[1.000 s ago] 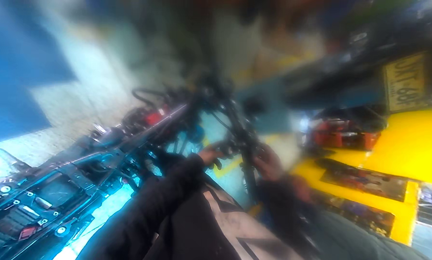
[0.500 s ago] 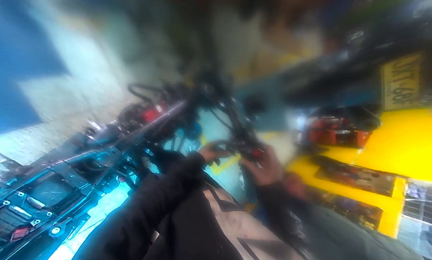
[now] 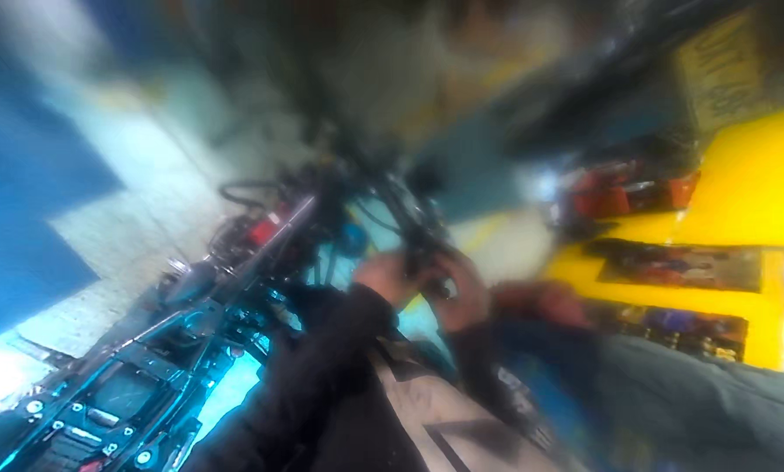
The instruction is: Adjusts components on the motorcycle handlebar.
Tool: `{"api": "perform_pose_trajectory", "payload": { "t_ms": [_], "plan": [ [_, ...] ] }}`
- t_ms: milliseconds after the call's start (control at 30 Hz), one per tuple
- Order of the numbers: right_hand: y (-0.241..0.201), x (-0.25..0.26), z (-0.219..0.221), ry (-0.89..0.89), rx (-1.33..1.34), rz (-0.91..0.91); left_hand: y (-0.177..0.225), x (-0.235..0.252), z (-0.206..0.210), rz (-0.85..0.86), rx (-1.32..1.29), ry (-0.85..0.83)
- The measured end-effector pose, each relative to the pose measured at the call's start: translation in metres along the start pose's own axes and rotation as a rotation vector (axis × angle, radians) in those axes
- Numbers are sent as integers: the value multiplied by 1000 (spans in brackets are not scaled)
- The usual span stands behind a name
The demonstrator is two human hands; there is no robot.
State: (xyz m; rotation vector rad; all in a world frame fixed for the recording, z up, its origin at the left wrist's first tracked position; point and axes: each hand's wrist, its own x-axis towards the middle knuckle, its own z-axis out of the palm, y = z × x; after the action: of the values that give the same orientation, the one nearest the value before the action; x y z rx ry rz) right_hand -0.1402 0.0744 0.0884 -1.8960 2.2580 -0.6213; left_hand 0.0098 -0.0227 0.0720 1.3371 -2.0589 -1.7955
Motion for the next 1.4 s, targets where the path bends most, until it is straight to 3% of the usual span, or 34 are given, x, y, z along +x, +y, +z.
{"api": "perform_pose_trajectory", "payload": {
  "t_ms": [167,267,400,567,667,900,1000,1067,1167,1267,1333,1400],
  "plan": [
    [1,5,-6,-22,115,176,1,1,8,8,60,13],
    [12,3,-3,-19,221,172,6,3,8,-6,161,38],
    [33,-7,-13,-153,429,225,11,2,12,18,256,100],
    [39,-45,-39,-352,128,483,10,0,16,15,326,101],
    [39,-52,-32,-391,129,504,8,0,18,20,328,107],
    [34,-51,-13,-192,205,461,8,-1,19,40,326,120],
    [37,-46,-17,-163,432,500,6,-1,20,19,321,117],
    [43,-46,-17,21,712,593,4,0,21,11,341,122],
    [52,-42,-23,447,1106,844,4,3,23,19,361,137],
    [43,-26,-39,726,1255,1167,3,4,22,44,381,150],
    [47,-30,-36,822,1238,1243,1,3,22,65,390,160],
    [60,-54,-25,727,1108,1189,1,4,21,68,375,155]
  ]
}}
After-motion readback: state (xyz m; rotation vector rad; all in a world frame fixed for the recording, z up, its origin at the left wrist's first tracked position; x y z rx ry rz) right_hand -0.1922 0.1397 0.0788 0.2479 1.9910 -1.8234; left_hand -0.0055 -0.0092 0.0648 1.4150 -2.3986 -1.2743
